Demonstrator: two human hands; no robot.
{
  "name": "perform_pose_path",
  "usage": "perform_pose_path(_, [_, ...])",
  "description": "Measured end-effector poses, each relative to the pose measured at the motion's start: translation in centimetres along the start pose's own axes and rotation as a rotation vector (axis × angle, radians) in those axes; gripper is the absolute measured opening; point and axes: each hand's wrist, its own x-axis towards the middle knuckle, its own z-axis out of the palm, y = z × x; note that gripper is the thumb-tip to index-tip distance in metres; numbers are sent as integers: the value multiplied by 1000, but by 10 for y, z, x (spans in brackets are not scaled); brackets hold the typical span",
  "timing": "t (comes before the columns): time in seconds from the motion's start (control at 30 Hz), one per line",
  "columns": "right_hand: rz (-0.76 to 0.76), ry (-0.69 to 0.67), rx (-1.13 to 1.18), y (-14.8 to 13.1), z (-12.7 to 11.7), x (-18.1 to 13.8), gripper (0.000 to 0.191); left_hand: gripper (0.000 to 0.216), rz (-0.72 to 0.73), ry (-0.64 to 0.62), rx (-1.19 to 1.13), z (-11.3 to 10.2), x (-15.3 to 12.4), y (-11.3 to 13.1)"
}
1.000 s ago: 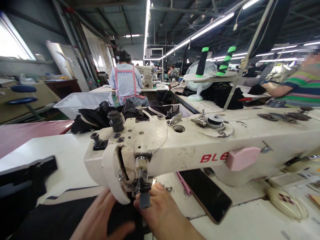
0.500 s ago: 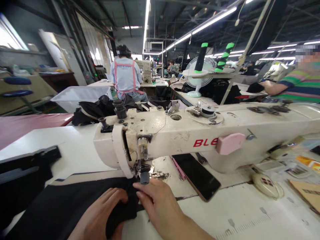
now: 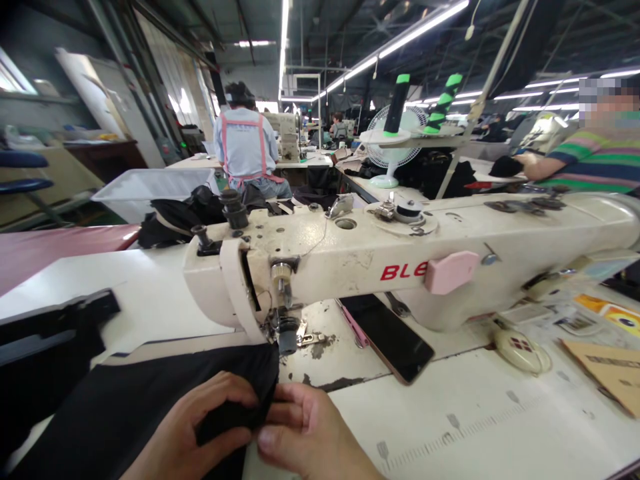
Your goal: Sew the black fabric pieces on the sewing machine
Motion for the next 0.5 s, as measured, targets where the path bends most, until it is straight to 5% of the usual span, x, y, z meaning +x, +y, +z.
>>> perform_pose_path(0.23, [51,243,-122,0,11,7,55,16,57,99,81,8,2,4])
perform_pose_path(0.4, [119,303,-88,-2,21,7,55,26,562,365,464,20,0,9])
perform_pose_path(0.5, [139,303,-18,-5,26,1,52,29,723,416,617,22,0,8])
